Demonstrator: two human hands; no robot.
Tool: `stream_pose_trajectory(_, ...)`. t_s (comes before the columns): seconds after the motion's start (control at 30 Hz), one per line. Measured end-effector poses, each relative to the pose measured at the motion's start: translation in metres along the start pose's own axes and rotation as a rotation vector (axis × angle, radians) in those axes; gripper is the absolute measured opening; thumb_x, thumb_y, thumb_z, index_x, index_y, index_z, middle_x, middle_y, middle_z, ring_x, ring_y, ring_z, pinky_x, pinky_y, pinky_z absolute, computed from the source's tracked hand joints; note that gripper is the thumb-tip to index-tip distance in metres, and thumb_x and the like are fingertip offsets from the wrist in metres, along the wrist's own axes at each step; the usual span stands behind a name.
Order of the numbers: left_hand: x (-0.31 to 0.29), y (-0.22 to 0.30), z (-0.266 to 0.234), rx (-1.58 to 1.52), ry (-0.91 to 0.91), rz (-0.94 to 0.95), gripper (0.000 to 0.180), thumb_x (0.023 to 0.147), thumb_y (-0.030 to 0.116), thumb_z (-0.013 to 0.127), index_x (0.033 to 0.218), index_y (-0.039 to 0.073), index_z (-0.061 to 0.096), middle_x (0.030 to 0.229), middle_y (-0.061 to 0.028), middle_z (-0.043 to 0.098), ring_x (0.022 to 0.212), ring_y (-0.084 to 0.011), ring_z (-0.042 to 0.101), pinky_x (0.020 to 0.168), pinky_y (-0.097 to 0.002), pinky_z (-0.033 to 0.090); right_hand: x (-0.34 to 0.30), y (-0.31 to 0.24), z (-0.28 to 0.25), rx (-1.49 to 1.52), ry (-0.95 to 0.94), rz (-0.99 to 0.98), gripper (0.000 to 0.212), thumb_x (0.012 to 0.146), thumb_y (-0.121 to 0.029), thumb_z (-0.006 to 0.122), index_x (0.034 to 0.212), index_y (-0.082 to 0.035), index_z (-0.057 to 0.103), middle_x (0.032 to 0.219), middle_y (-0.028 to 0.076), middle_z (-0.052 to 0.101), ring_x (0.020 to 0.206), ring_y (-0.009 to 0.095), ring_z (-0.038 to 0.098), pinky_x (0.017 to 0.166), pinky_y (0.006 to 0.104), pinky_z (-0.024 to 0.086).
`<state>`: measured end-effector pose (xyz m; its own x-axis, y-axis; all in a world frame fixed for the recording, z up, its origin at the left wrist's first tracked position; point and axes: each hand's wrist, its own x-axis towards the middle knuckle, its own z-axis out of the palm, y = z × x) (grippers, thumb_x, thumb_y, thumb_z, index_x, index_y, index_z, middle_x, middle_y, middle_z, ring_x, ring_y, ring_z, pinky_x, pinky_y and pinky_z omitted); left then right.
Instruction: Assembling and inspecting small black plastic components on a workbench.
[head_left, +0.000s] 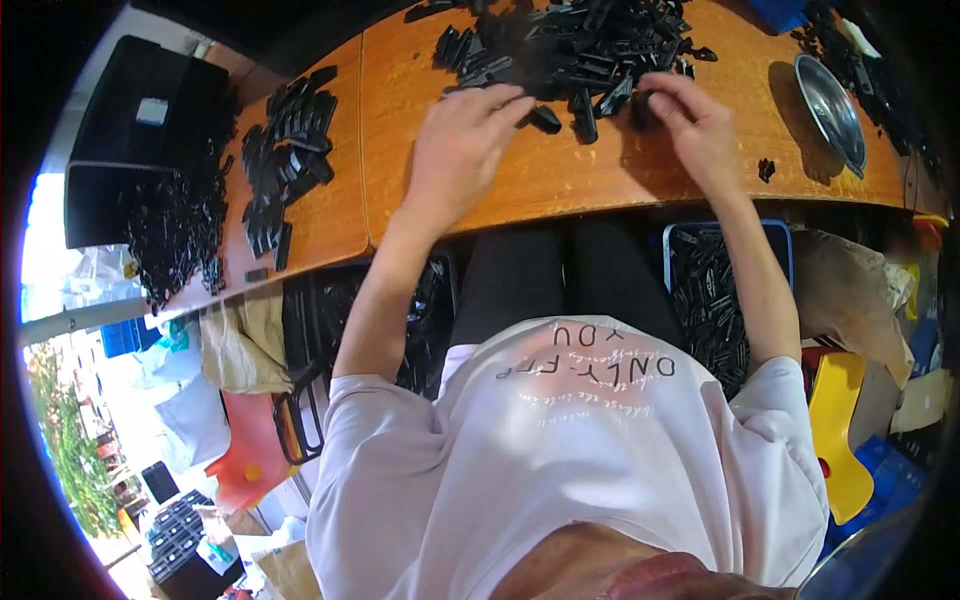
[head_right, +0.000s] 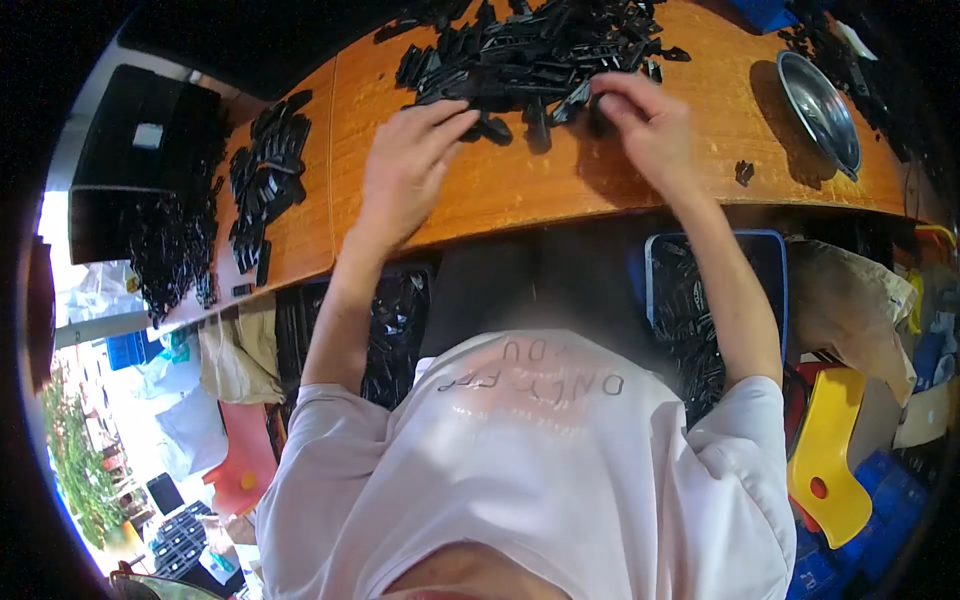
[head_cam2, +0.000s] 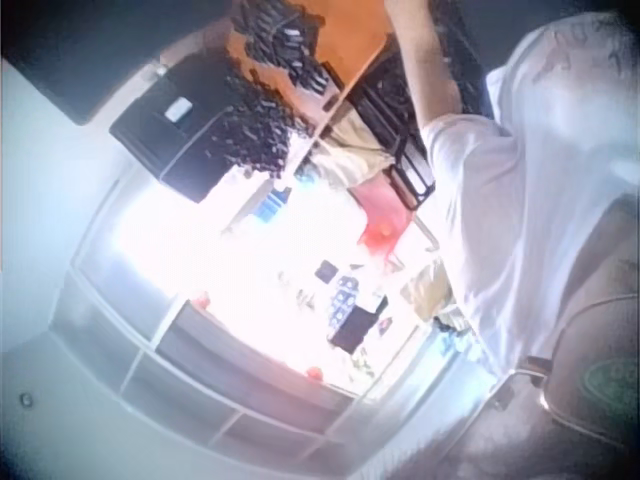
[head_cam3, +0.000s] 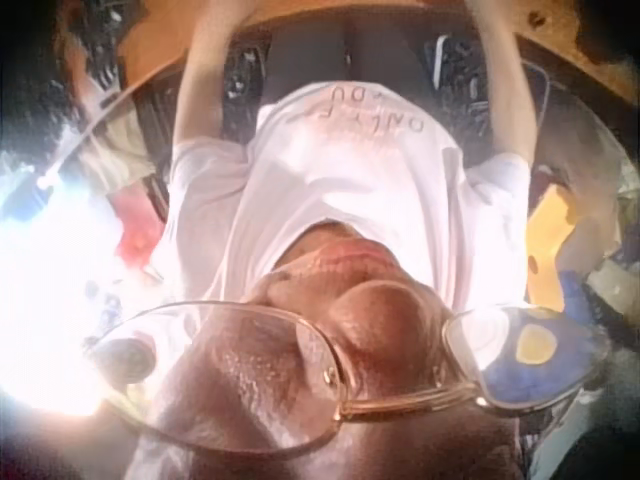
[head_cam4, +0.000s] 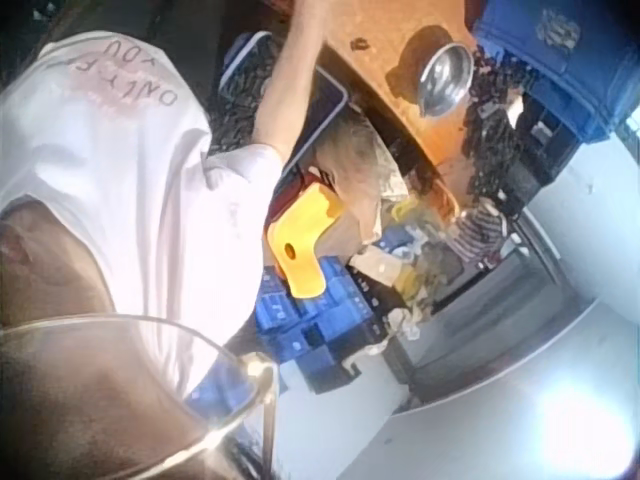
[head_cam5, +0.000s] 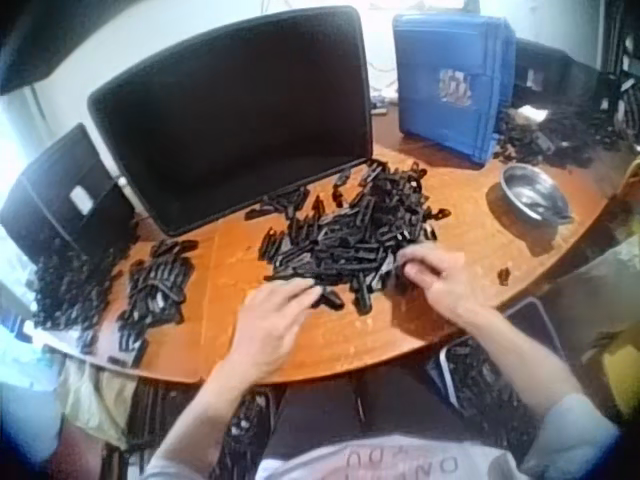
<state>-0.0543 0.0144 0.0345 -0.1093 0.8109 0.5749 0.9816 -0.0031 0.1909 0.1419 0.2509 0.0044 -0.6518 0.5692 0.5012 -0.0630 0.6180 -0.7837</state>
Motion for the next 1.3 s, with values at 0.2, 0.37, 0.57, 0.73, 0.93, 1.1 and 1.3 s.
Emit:
stream_pose_trajectory(0.2, -0.006, 0.008, 0.029, 0.026, 0.012, 0.049, 0.034, 0.084, 0.004, 0.069, 0.117, 0.011, 0.069, 0.121, -0.0044, 0.067, 0.111, -0.0272, 0.061, 0.096, -0.0416, 0.045, -0.014, -0.005, 0.023, -0.199, -0.051, -0.322, 0.024, 0.092, 0.005, 0.065, 0.115, -0.002, 0.069, 0.111, 0.008, 0.069, 0.102, 0.019, 0.066, 0.087, 0.0269, 0.052)
stream_pose_trajectory(0.37, -0.009, 0.018, 0.032, -0.005, -0.026, 0.061, 0.026, 0.082, 0.004, 0.07, 0.108, 0.009, 0.069, 0.11, -0.0058, 0.068, 0.106, -0.029, 0.063, 0.092, -0.0418, 0.045, -0.019, -0.004, 0.008, 0.107, 0.053, 0.094, 0.028, 0.089, 0.006, 0.065, 0.116, -0.002, 0.068, 0.114, 0.009, 0.069, 0.103, 0.018, 0.066, 0.083, 0.0279, 0.054)
stream_pose_trajectory(0.57, 0.018, 0.053, 0.045, -0.052, 0.155, -0.175, 0.032, 0.082, 0.02, 0.077, 0.109, 0.005, 0.067, 0.113, -0.0107, 0.063, 0.104, -0.032, 0.061, 0.089, -0.0437, 0.047, -0.046, -0.006, 0.007, -0.229, -0.118, -0.222, 0.03, 0.086, 0.007, 0.066, 0.114, -0.004, 0.07, 0.111, 0.013, 0.072, 0.104, 0.033, 0.069, 0.089, 0.0363, 0.056)
stream_pose_trajectory(0.73, 0.009, 0.056, 0.052, -0.007, 0.055, -0.164, 0.03, 0.085, 0.015, 0.073, 0.112, 0.003, 0.065, 0.123, -0.0137, 0.063, 0.112, -0.0354, 0.059, 0.094, -0.0437, 0.047, -0.047, -0.019, -0.009, -0.448, -0.071, -0.233, 0.029, 0.088, -0.002, 0.068, 0.117, -0.003, 0.07, 0.12, 0.016, 0.069, 0.116, 0.036, 0.063, 0.099, 0.0428, 0.05)
stream_pose_trajectory(0.93, -0.023, 0.043, 0.025, -0.08, 0.011, -0.07, 0.031, 0.084, 0.001, 0.066, 0.115, 0.006, 0.066, 0.125, -0.0107, 0.066, 0.114, -0.0329, 0.06, 0.099, -0.0422, 0.043, -0.054, -0.015, -0.018, -0.569, 0.129, -0.28, 0.019, 0.084, -0.009, 0.075, 0.102, -0.004, 0.071, 0.105, 0.011, 0.066, 0.091, 0.034, 0.059, 0.082, 0.0423, 0.048)
stream_pose_trajectory(1.1, -0.029, 0.048, 0.016, -0.07, 0.103, -0.074, 0.037, 0.084, 0.003, 0.068, 0.12, 0.009, 0.066, 0.117, -0.0098, 0.069, 0.11, -0.03, 0.062, 0.099, -0.0412, 0.041, -0.044, -0.02, -0.015, -0.68, 0.023, -0.354, 0.013, 0.085, -0.014, 0.074, 0.096, -0.007, 0.073, 0.099, 0.008, 0.066, 0.088, 0.03, 0.06, 0.077, 0.0415, 0.047)
stream_pose_trajectory(1.3, -0.034, 0.043, 0.024, -0.163, 0.141, -0.121, 0.032, 0.082, 0.007, 0.07, 0.114, 0.007, 0.069, 0.108, -0.0075, 0.07, 0.103, -0.0284, 0.062, 0.092, -0.042, 0.043, -0.049, -0.03, 0.002, -0.658, -0.04, -0.317, 0.016, 0.085, -0.012, 0.074, 0.099, -0.006, 0.071, 0.098, 0.009, 0.066, 0.091, 0.032, 0.061, 0.076, 0.043, 0.05)
